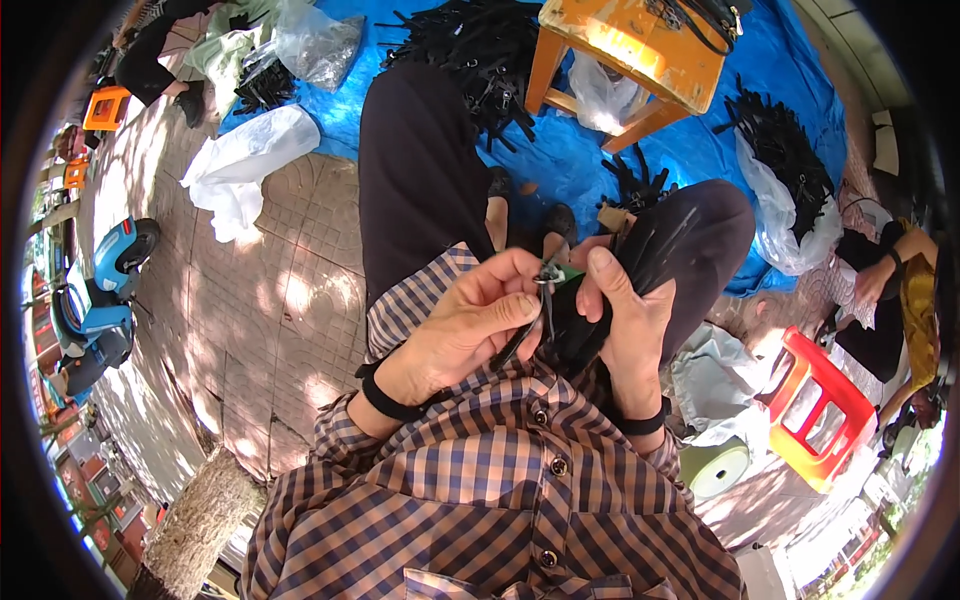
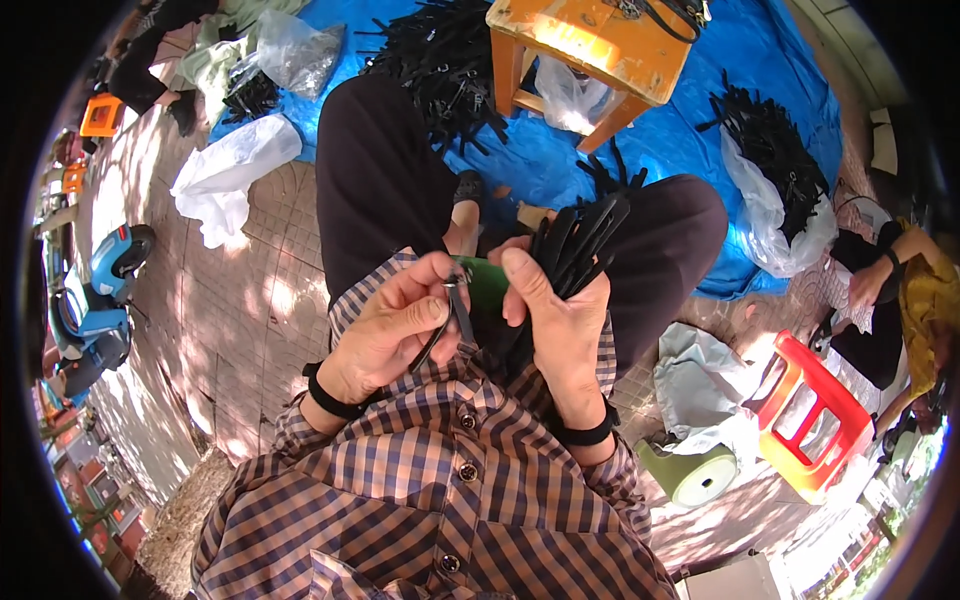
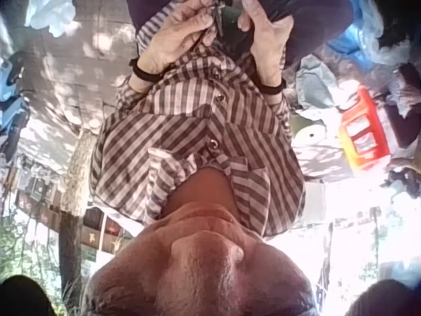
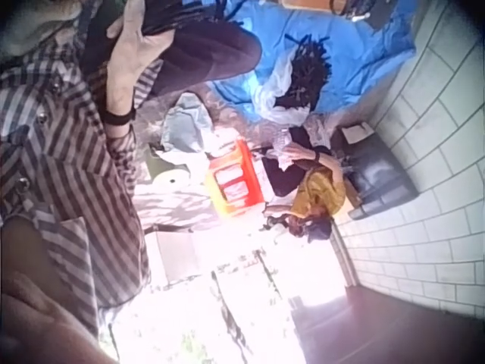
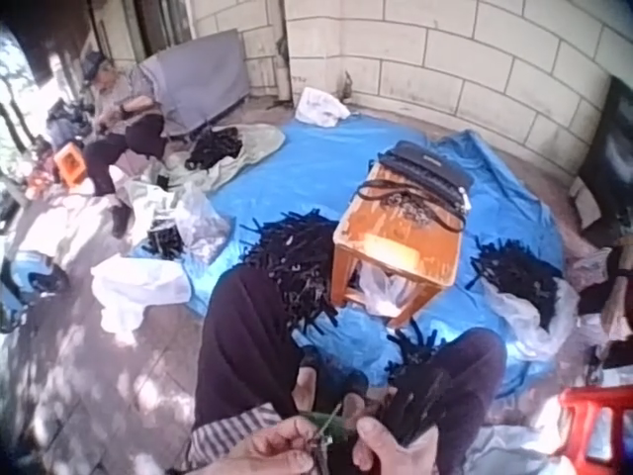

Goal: The recorder is grouping and preparing black leather or plastic straps for shoe manufacturing while working outdoors with other workers.

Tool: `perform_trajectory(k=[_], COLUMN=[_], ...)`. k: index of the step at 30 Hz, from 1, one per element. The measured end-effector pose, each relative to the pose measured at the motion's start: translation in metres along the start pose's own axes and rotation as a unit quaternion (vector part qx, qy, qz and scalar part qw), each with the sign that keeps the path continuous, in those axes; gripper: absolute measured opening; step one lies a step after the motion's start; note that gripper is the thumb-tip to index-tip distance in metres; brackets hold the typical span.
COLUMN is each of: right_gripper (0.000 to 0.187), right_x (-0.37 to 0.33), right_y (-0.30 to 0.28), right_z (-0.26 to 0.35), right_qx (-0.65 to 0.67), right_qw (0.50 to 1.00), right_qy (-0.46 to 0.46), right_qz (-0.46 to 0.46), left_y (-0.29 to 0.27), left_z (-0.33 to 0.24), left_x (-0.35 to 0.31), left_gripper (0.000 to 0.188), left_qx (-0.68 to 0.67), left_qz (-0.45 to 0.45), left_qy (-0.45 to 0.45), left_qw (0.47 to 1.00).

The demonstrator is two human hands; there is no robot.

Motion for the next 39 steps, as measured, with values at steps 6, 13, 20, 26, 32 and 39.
perform_trajectory(k=[6,13,20,26,32,39], right_gripper=[0.029,0.036,0.036,0.034,0.037,0.033], right_x=[-0.003,-0.004,0.000,0.006,0.009,0.011], right_y=[0.015,0.020,0.008,0.017,0.012,0.007], right_z=[0.001,-0.008,0.008,0.016,0.005,0.014], right_qx=[-0.062,0.050,0.094,-0.059,-0.031,-0.108], right_qw=[0.986,0.979,0.993,0.997,0.999,0.992], right_qy=[0.105,0.169,0.077,0.014,0.000,-0.057], right_qz=[0.117,0.104,-0.010,0.037,0.020,-0.026], left_y=[0.005,0.008,-0.001,0.002,0.003,0.005], left_z=[-0.023,-0.020,-0.012,-0.003,-0.007,0.006], left_x=[-0.001,-0.004,-0.005,-0.003,0.001,-0.002], left_gripper=[0.014,0.017,0.024,0.014,0.023,0.022], left_qx=[0.225,0.293,0.250,0.324,0.245,0.226], left_qz=[-0.055,-0.069,-0.077,-0.019,-0.069,-0.102], left_qy=[0.229,0.236,0.077,0.037,0.064,0.120], left_qw=[0.946,0.924,0.962,0.945,0.965,0.961])
Point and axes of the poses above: each hand's wrist, its own x-axis towards the middle knuckle, its own y-axis out of the palm, z = x × y, the point moved 6 cm from there along x, towards the middle knuckle, and after that the axes turned 5 degrees about -z, right-handed, at the moved point
